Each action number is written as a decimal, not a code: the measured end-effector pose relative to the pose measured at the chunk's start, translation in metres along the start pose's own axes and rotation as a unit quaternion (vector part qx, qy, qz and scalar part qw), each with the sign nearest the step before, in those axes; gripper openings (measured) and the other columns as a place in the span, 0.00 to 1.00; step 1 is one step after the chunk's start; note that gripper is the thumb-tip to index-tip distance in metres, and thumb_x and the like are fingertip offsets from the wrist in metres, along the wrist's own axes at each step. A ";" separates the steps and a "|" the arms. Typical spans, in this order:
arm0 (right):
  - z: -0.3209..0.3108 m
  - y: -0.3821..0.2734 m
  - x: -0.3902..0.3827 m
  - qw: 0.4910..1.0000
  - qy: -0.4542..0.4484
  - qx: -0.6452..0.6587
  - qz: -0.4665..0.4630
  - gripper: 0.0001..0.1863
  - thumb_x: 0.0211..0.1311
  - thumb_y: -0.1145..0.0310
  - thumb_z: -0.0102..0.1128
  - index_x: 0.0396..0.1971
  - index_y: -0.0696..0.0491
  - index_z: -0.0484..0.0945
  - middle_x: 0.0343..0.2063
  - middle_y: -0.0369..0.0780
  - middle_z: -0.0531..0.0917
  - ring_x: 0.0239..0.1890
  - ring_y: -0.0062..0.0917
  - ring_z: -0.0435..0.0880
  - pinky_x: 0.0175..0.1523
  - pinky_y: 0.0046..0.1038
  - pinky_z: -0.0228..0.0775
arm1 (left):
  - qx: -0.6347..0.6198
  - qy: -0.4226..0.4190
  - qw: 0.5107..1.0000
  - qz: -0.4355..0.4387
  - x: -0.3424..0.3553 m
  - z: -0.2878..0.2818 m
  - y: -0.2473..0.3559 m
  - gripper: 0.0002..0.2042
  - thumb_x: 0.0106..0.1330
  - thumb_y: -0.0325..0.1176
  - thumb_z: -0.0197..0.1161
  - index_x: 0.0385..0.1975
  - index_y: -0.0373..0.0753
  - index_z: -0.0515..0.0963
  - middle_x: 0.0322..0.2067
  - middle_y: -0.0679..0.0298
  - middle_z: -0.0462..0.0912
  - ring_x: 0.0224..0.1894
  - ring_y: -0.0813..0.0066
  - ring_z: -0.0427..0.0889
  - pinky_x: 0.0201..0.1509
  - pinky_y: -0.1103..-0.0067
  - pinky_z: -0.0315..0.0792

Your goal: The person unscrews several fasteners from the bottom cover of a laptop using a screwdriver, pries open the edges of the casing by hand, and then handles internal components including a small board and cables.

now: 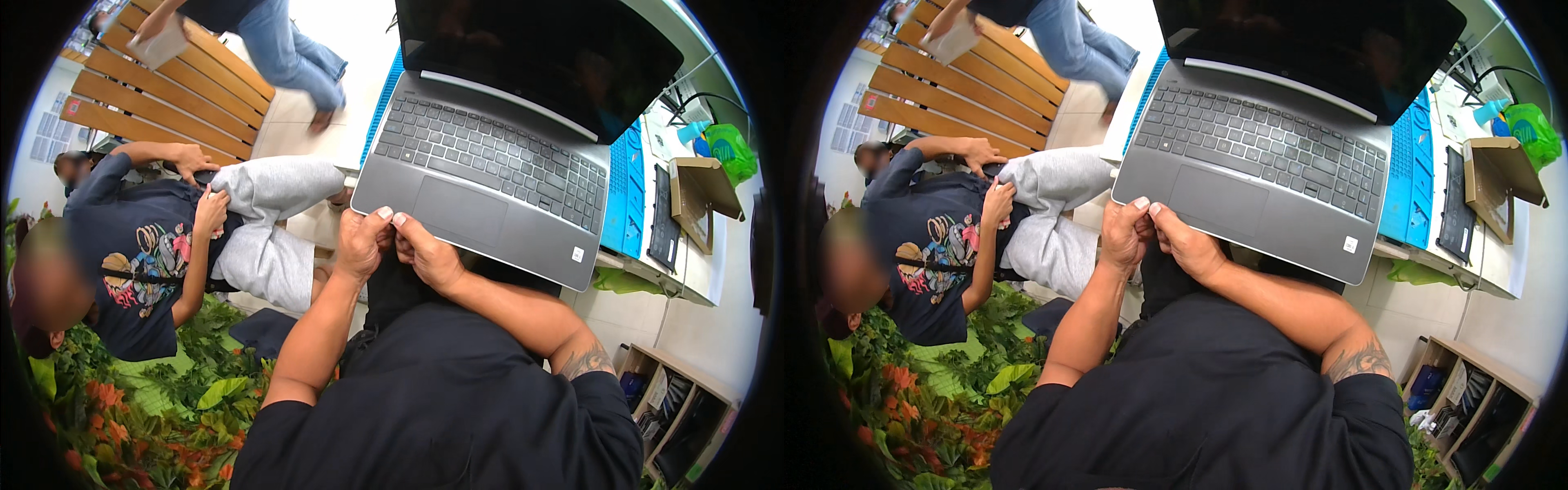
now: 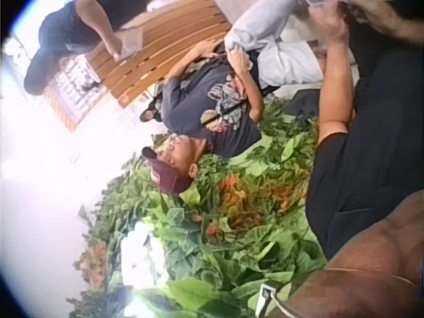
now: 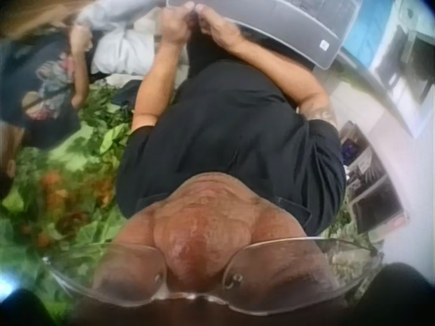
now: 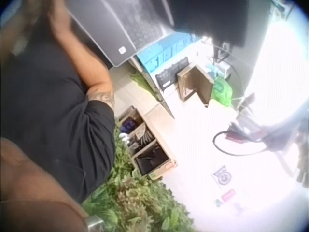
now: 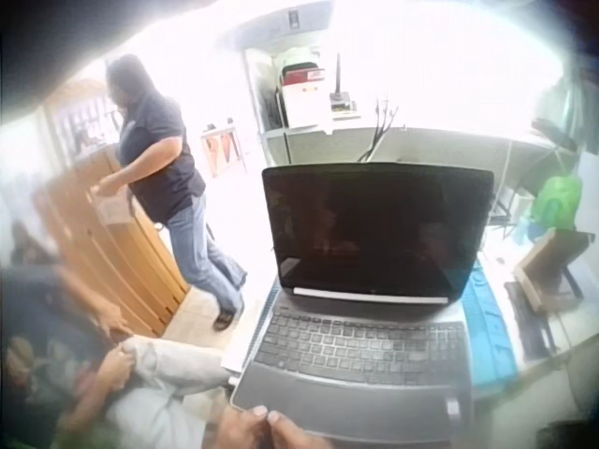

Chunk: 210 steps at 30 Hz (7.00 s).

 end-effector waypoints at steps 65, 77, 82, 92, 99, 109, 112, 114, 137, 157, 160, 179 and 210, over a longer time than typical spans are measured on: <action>-0.137 -0.138 -0.178 0.905 0.161 -0.249 -0.306 0.22 0.85 0.61 0.56 0.31 0.63 0.75 0.20 0.58 0.80 0.24 0.58 0.83 0.33 0.53 0.74 | 0.738 -0.539 0.262 0.311 0.094 0.403 0.050 0.19 0.65 0.21 0.70 0.56 0.44 0.88 0.59 0.60 0.88 0.67 0.61 0.85 0.66 0.66 0.83; -0.111 -0.117 -0.195 0.900 0.151 -0.296 -0.283 0.22 0.82 0.61 0.59 0.30 0.65 0.76 0.19 0.59 0.82 0.24 0.61 0.86 0.34 0.55 0.79 | 0.714 -0.688 -0.037 0.127 0.114 0.484 0.004 0.17 0.62 0.19 0.71 0.50 0.44 0.91 0.53 0.66 0.89 0.62 0.62 0.86 0.64 0.65 0.81; -0.101 -0.127 -0.201 0.894 0.175 -0.289 -0.295 0.23 0.82 0.60 0.59 0.31 0.65 0.76 0.18 0.58 0.82 0.24 0.59 0.85 0.33 0.55 0.78 | 0.754 -0.655 -0.034 0.044 0.117 0.481 0.013 0.13 0.67 0.25 0.70 0.49 0.45 0.91 0.49 0.64 0.91 0.57 0.60 0.89 0.62 0.64 0.81; -0.120 -0.188 -0.159 0.871 0.288 -0.293 -0.270 0.22 0.85 0.63 0.53 0.32 0.65 0.79 0.22 0.62 0.83 0.31 0.65 0.85 0.40 0.59 0.78 | 0.735 -0.673 -0.024 0.075 0.112 0.481 0.020 0.08 0.70 0.32 0.73 0.46 0.45 0.93 0.45 0.67 0.92 0.51 0.60 0.91 0.56 0.62 0.82; -0.105 -0.197 -0.155 0.835 0.355 -0.317 -0.277 0.21 0.86 0.64 0.51 0.33 0.65 0.78 0.22 0.60 0.83 0.30 0.64 0.85 0.38 0.58 0.76 | 0.748 -0.659 -0.036 0.067 0.100 0.483 0.029 0.11 0.68 0.28 0.74 0.48 0.47 0.93 0.43 0.62 0.94 0.52 0.60 0.92 0.55 0.64 0.83; -0.110 -0.209 -0.152 0.830 0.367 -0.347 -0.235 0.22 0.80 0.61 0.57 0.31 0.65 0.85 0.25 0.58 0.85 0.29 0.59 0.86 0.40 0.55 0.77 | 0.736 -0.671 -0.019 0.089 0.102 0.472 0.034 0.07 0.69 0.32 0.74 0.43 0.46 0.94 0.44 0.67 0.93 0.49 0.60 0.91 0.55 0.64 0.82; -0.113 -0.208 -0.154 0.852 0.360 -0.292 -0.245 0.23 0.77 0.62 0.57 0.28 0.66 0.85 0.28 0.62 0.86 0.33 0.60 0.88 0.45 0.56 0.81 | 0.731 -0.675 -0.020 0.094 0.103 0.470 0.032 0.06 0.68 0.31 0.74 0.42 0.45 0.94 0.43 0.67 0.93 0.48 0.60 0.92 0.54 0.64 0.82; -0.112 -0.206 -0.155 0.849 0.361 -0.297 -0.247 0.22 0.78 0.62 0.57 0.29 0.66 0.85 0.28 0.62 0.86 0.33 0.61 0.87 0.44 0.56 0.79 | 0.724 -0.682 -0.023 0.102 0.102 0.469 0.030 0.06 0.68 0.31 0.74 0.42 0.45 0.94 0.43 0.67 0.93 0.47 0.61 0.92 0.53 0.65 0.82; -0.096 -0.169 -0.179 0.839 0.321 -0.322 -0.298 0.21 0.81 0.63 0.56 0.27 0.62 0.79 0.21 0.58 0.82 0.26 0.60 0.83 0.35 0.55 0.75 | 0.739 -0.652 -0.118 0.117 0.087 0.484 0.024 0.16 0.63 0.19 0.72 0.48 0.45 0.93 0.40 0.62 0.95 0.47 0.62 0.94 0.52 0.66 0.84; -0.136 -0.232 -0.142 0.813 0.369 -0.356 -0.277 0.17 0.78 0.64 0.61 0.45 0.67 0.84 0.29 0.59 0.88 0.34 0.55 0.90 0.42 0.46 0.80 | 0.784 -0.606 -0.038 0.125 0.093 0.476 0.022 0.31 0.61 0.19 0.72 0.67 0.40 0.76 0.42 0.51 0.92 0.54 0.50 0.90 0.56 0.59 0.83; -0.140 -0.230 -0.130 0.838 0.353 -0.346 -0.230 0.18 0.76 0.62 0.63 0.44 0.65 0.86 0.33 0.58 0.90 0.40 0.53 0.92 0.46 0.43 0.82 | 0.785 -0.605 -0.025 0.133 0.092 0.473 0.021 0.36 0.60 0.18 0.72 0.71 0.39 0.73 0.42 0.50 0.91 0.54 0.49 0.90 0.55 0.59 0.83; -0.136 -0.223 -0.110 0.807 0.429 -0.250 -0.320 0.15 0.68 0.63 0.71 0.42 0.61 0.88 0.34 0.54 0.92 0.42 0.51 0.93 0.47 0.45 0.85 | 0.773 -0.616 0.002 0.152 0.088 0.471 0.029 0.54 0.56 0.16 0.74 0.86 0.43 0.55 0.52 0.51 0.90 0.60 0.48 0.88 0.60 0.58 0.83; -0.126 -0.218 -0.110 0.916 0.279 -0.019 -0.289 0.11 0.83 0.65 0.64 0.47 0.59 0.84 0.41 0.38 0.90 0.41 0.18 0.88 0.51 0.25 0.82 | 0.383 -0.099 0.918 -0.036 0.205 0.061 0.133 0.12 0.79 0.35 0.72 0.52 0.32 0.87 0.43 0.65 0.91 0.45 0.77 0.87 0.55 0.79 0.78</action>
Point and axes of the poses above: each hand's wrist, its own x-axis towards the middle knuckle, its own z-axis out of the palm, y = z × x, the point moved 2 cm from there along x, towards the middle knuckle
